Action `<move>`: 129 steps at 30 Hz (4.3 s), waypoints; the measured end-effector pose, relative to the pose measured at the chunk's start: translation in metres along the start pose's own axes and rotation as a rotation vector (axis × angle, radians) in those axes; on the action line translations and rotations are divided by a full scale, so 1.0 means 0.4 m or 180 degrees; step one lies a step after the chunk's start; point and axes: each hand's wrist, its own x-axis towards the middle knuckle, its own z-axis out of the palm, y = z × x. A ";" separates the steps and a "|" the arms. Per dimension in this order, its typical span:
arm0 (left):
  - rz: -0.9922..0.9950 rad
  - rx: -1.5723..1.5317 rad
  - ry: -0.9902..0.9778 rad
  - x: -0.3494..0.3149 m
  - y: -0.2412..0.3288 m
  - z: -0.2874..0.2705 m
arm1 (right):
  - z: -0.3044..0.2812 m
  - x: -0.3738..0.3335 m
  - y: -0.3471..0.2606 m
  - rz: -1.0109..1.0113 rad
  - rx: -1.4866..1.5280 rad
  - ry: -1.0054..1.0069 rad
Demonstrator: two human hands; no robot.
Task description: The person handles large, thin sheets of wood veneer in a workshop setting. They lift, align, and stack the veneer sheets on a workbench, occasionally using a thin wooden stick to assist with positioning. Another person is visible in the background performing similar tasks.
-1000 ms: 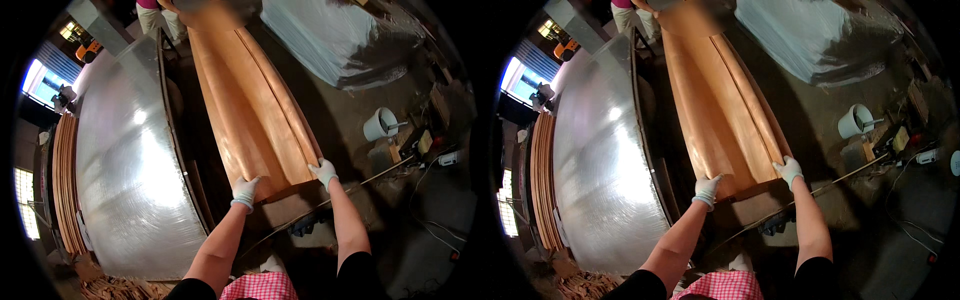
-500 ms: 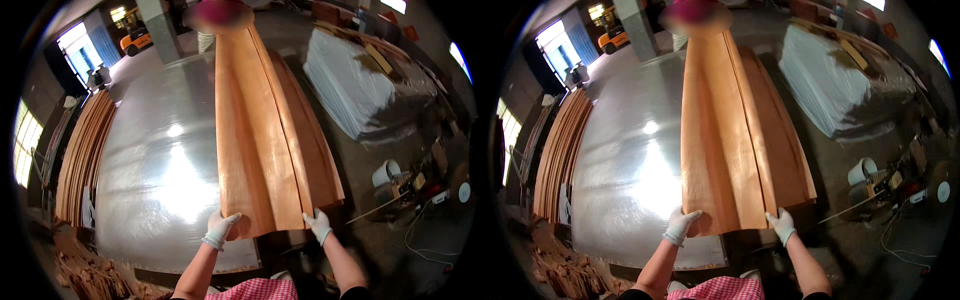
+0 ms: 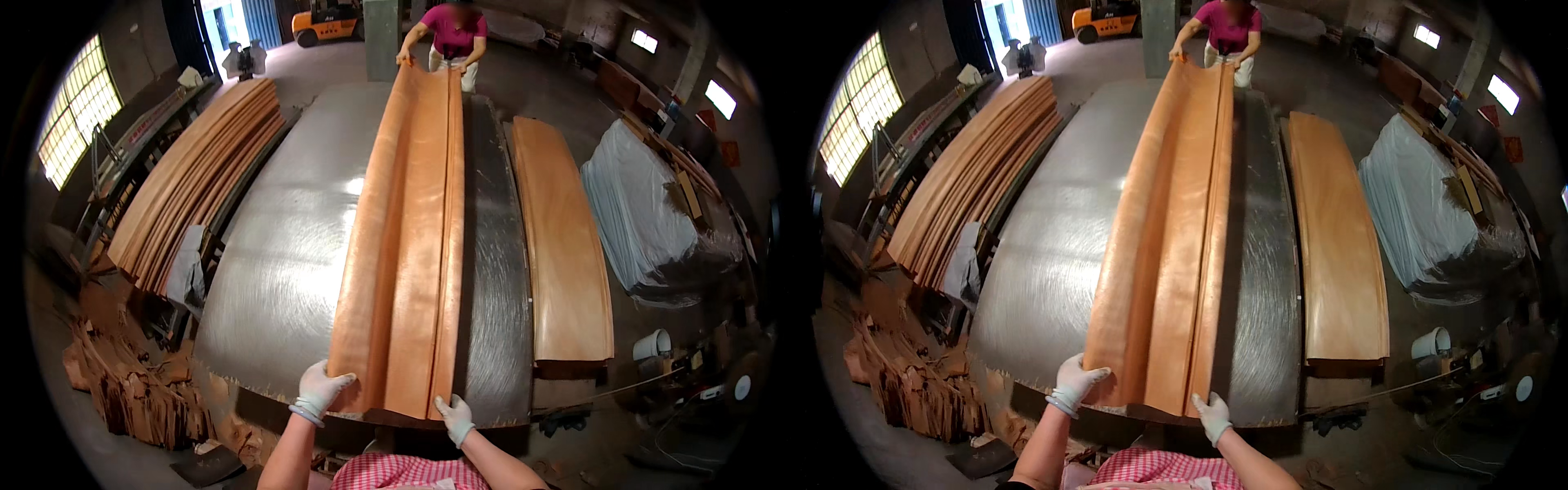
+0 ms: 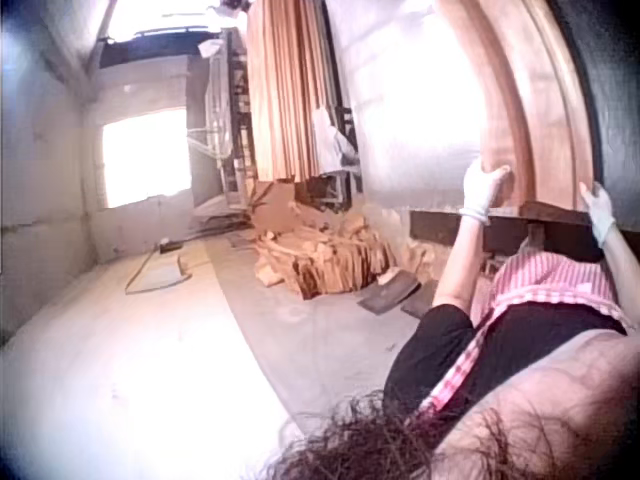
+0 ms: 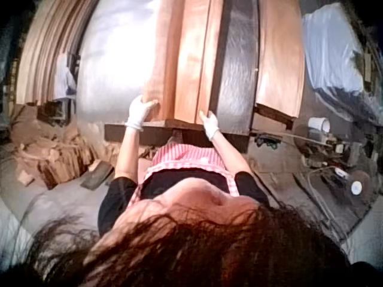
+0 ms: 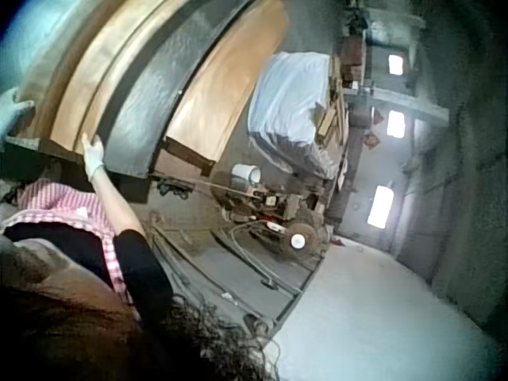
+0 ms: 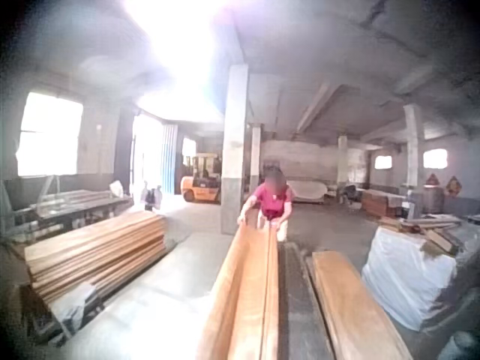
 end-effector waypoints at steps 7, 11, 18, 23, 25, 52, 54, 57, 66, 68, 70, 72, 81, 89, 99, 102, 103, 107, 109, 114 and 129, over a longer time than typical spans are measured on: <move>-0.0643 0.0834 -0.0003 0.062 -0.212 -0.153 | 0.076 0.060 0.087 0.0616 -0.1132 -0.0142; -0.0958 0.2982 0.0135 0.139 -0.316 -0.151 | -0.014 0.145 0.179 0.0732 -0.2147 -0.0264; 0.0583 0.3094 -0.0311 0.097 -0.374 0.036 | 0.056 0.145 0.124 0.0328 -0.1832 0.0232; 0.0133 0.3467 -0.1002 0.061 -0.392 0.154 | 0.118 0.108 0.062 0.0473 -0.2173 0.0427; -0.0044 0.3422 -0.1127 0.079 -0.392 0.162 | 0.122 0.103 0.078 0.0444 -0.2201 0.0440; 0.0176 0.1937 -0.0775 0.291 -0.084 -0.044 | 0.579 -0.010 -0.186 0.0144 -0.1357 -0.1535; 0.0253 0.1593 -0.0772 0.275 -0.068 -0.151 | 0.562 -0.007 -0.189 -0.0102 -0.1418 -0.1663; 0.0340 0.1395 -0.0605 0.225 -0.028 -0.303 | 0.500 0.020 -0.183 0.0007 -0.2143 -0.1382; -0.0122 0.0326 0.0173 0.192 -0.063 -0.846 | 0.193 0.145 0.075 0.0552 -0.1988 0.0297; -0.0033 0.0897 0.0499 0.193 -0.109 -0.933 | 0.217 0.125 -0.007 0.0539 -0.2347 0.0396; -0.0662 0.1094 0.0383 0.224 -0.166 -0.997 | 0.175 0.138 0.034 0.0547 -0.2405 0.0547; -0.0236 0.2956 0.1237 0.224 -0.241 -0.987 | 0.139 0.154 0.064 0.0341 -0.2382 0.0869; -0.0994 -0.0296 0.2614 0.213 -0.768 -0.633 | 0.119 0.164 0.100 0.0197 -0.2891 0.1502; -0.1537 -0.3416 0.2486 0.245 -0.817 -0.569 | 0.039 0.162 0.186 0.0406 -0.2163 0.0947; -0.0797 -0.3638 0.1957 0.226 -0.826 -0.589 | 0.072 0.183 0.220 -0.0519 -0.0332 0.0364; -0.0863 -0.4060 0.2109 0.182 -0.823 -0.536 | 0.117 0.151 0.148 -0.0602 -0.0569 0.0624; -0.0902 -0.3930 0.2100 0.157 -0.814 -0.513 | 0.155 0.125 0.087 -0.0582 -0.0553 0.0534; -0.1066 -0.4308 0.1177 0.093 -0.814 -0.359 | 0.268 0.025 -0.159 -0.0818 -0.0470 0.0006; -0.1080 -0.4918 0.0258 0.061 -0.825 -0.311 | 0.367 -0.060 -0.308 -0.0756 -0.0361 -0.0177; -0.1298 -0.4888 0.0249 0.063 -0.772 -0.287 | 0.434 -0.210 -0.515 -0.0780 0.0059 0.0218; -0.1476 -0.3530 0.1746 0.261 -0.791 -0.342 | 0.026 0.230 0.169 -0.0726 -0.0007 0.0312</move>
